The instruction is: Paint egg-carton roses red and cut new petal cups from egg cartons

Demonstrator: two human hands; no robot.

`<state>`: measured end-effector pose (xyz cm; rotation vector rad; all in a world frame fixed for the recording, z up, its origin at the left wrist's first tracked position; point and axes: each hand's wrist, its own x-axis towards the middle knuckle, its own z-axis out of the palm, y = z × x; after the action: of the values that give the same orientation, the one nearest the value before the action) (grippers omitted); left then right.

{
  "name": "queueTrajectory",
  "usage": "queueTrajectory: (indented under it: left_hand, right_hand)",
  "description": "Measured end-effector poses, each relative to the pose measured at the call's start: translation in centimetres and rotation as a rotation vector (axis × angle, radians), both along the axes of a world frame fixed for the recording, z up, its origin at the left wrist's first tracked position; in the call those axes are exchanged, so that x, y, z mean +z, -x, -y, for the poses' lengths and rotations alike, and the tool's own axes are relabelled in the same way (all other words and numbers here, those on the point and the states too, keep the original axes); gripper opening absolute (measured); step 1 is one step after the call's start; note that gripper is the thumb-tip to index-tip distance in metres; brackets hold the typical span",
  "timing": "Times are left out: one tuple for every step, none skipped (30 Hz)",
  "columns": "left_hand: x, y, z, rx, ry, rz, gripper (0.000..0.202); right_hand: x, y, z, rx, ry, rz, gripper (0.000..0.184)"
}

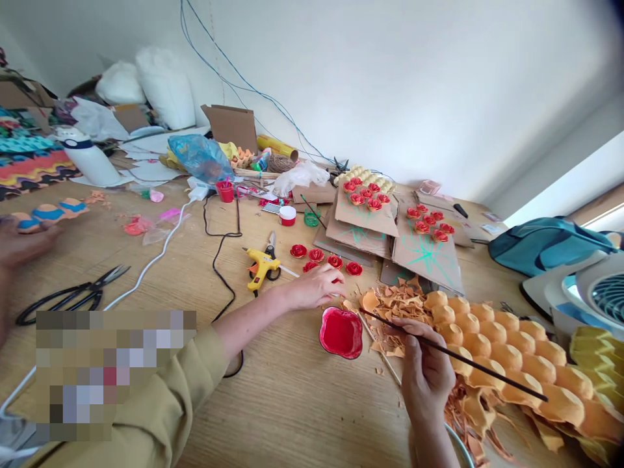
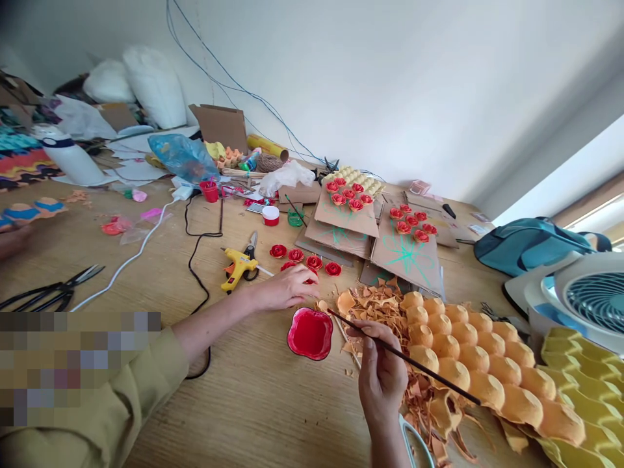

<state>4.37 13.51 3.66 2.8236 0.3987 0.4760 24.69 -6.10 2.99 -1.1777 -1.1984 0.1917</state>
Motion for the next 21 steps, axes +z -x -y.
queueTrajectory:
  left_hand:
    - [0.0, -0.6, -0.6, -0.054, -0.018, -0.012, 0.024]
    - [-0.1, -1.1, -1.2, -0.100, -0.036, -0.025, 0.023]
    - [-0.3, -1.5, -1.6, -0.137, -0.052, -0.038, 0.024]
    - [-0.5, -1.9, -1.9, -0.168, -0.065, -0.050, 0.024]
    - [-0.7, -2.2, -2.2, -0.194, -0.072, -0.059, 0.022]
    - [-0.9, -2.5, -2.3, -0.213, -0.077, -0.061, 0.019]
    - [-1.1, -2.7, -2.5, -0.229, -0.078, -0.061, 0.014]
    - [-1.3, -2.8, -2.5, -0.245, -0.079, -0.058, 0.010]
    - [-1.4, -3.0, -2.5, -0.257, -0.079, -0.055, 0.008]
    - [-1.4, -3.1, -2.5, -0.263, -0.082, -0.051, 0.007]
    - [-1.4, -3.1, -2.5, -0.263, -0.091, -0.047, 0.008]
    - [-1.4, -3.2, -2.4, -0.257, -0.108, -0.042, 0.009]
    - [-1.3, -3.3, -2.4, -0.245, -0.134, -0.037, 0.011]
    - [-1.2, -3.3, -2.3, -0.228, -0.169, -0.032, 0.012]
    - [-1.1, -3.4, -2.2, -0.211, -0.205, -0.031, 0.014]
    - [-1.0, -3.5, -2.1, -0.195, -0.239, -0.035, 0.015]
    - [-0.9, -3.6, -2.0, -0.182, -0.267, -0.043, 0.015]
    - [-0.8, -3.6, -1.9, -0.172, -0.286, -0.053, 0.015]
    - [-0.8, -3.6, -1.8, -0.169, -0.296, -0.062, 0.014]
    - [-0.8, -3.6, -1.8, -0.167, -0.299, -0.067, 0.012]
    - [-0.8, -3.4, -1.8, -0.165, -0.298, -0.069, 0.011]
  right_hand:
    - [0.0, -0.1, 0.0, -0.001, -0.008, -0.003, 0.009]
    - [0.0, -0.3, 0.0, -0.001, -0.014, -0.010, 0.009]
    - [0.0, -0.4, 0.1, -0.001, -0.014, -0.022, 0.009]
    - [0.0, -0.4, 0.1, -0.001, -0.012, -0.033, 0.009]
    - [0.1, -0.5, 0.1, -0.001, -0.009, -0.043, 0.009]
    - [0.1, -0.5, 0.1, 0.002, -0.006, -0.048, 0.009]
    - [0.1, -0.5, 0.1, 0.006, -0.005, -0.051, 0.009]
    - [0.2, -0.6, 0.1, 0.010, -0.005, -0.052, 0.009]
    - [0.2, -0.6, 0.2, 0.012, -0.007, -0.051, 0.009]
    - [0.2, -0.6, 0.2, 0.011, -0.009, -0.047, 0.010]
    - [0.2, -0.6, 0.2, 0.008, -0.011, -0.043, 0.010]
    - [0.1, -0.7, 0.2, 0.005, -0.011, -0.039, 0.010]
    - [0.1, -0.7, 0.2, 0.003, -0.010, -0.036, 0.010]
    - [0.0, -0.8, 0.1, 0.003, -0.007, -0.032, 0.011]
    - [-0.1, -0.8, 0.1, 0.003, -0.003, -0.028, 0.011]
    - [-0.2, -0.9, 0.1, 0.003, 0.001, -0.025, 0.011]
    - [-0.3, -1.0, 0.1, 0.001, 0.005, -0.021, 0.011]
    - [-0.3, -1.0, 0.1, -0.001, 0.009, -0.019, 0.011]
    - [-0.3, -1.0, 0.2, -0.003, 0.013, -0.019, 0.011]
    - [-0.4, -1.0, 0.2, -0.003, 0.015, -0.022, 0.011]
    - [-0.4, -1.0, 0.2, -0.002, 0.015, -0.026, 0.011]
